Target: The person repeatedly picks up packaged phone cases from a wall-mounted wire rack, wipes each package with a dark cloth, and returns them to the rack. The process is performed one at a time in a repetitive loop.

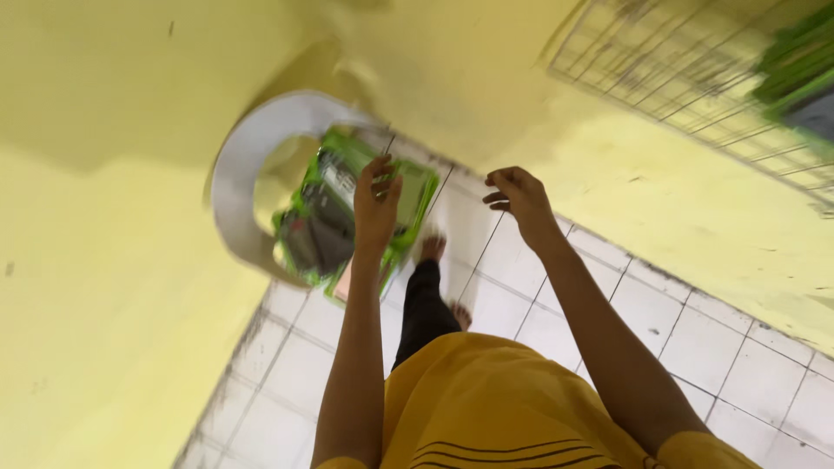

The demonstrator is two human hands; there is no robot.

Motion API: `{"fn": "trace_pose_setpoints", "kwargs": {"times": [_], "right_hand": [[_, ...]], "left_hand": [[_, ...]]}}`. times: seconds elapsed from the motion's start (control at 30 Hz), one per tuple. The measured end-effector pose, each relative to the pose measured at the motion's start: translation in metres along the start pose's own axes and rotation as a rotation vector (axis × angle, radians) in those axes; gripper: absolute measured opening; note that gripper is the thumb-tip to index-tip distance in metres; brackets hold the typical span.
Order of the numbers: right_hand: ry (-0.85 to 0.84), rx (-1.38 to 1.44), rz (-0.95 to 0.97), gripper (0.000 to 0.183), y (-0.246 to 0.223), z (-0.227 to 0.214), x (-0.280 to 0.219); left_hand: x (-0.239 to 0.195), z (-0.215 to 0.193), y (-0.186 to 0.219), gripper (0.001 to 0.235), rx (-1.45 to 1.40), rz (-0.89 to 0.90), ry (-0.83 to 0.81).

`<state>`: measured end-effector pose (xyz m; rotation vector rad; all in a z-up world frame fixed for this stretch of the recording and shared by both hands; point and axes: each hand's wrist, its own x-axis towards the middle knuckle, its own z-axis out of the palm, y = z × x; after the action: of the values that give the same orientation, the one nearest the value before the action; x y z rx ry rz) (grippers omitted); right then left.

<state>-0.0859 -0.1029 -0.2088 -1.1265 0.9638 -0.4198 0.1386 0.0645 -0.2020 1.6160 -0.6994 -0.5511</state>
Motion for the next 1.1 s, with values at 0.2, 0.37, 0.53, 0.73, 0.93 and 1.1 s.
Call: {"fn": "trace_pose_setpoints", "kwargs": {"times": [0.2, 0.37, 0.53, 0.73, 0.93, 1.1], "right_hand": [[-0.195, -0.189, 0.121, 0.027, 0.062, 0.061, -0.023], [-0.307, -0.41, 0.221, 0.028, 0.121, 0.13, -0.019], [-0.365, -0.445, 0.294, 0.029, 0.193, 0.195, 0.008], [-0.327, -0.455, 0.252, 0.026, 0.262, 0.24, 0.038], [-0.279, -0.305, 0.305, 0.041, 0.273, 0.259, 0.032], [-0.23, 0.351, 0.426, 0.061, 0.233, 0.271, 0.026]], "left_hand": [[-0.091, -0.075, -0.063, 0.038, -0.032, -0.201, 0.229], [-0.12, -0.124, -0.123, 0.037, 0.126, -0.329, 0.362], [-0.106, -0.141, -0.219, 0.058, 0.538, -0.193, 0.332], [-0.089, -0.137, -0.296, 0.08, 0.618, -0.417, 0.296], [-0.069, -0.135, -0.289, 0.046, 0.53, -0.431, 0.33], [-0.079, -0.12, -0.193, 0.04, 0.351, -0.218, 0.074]]}}
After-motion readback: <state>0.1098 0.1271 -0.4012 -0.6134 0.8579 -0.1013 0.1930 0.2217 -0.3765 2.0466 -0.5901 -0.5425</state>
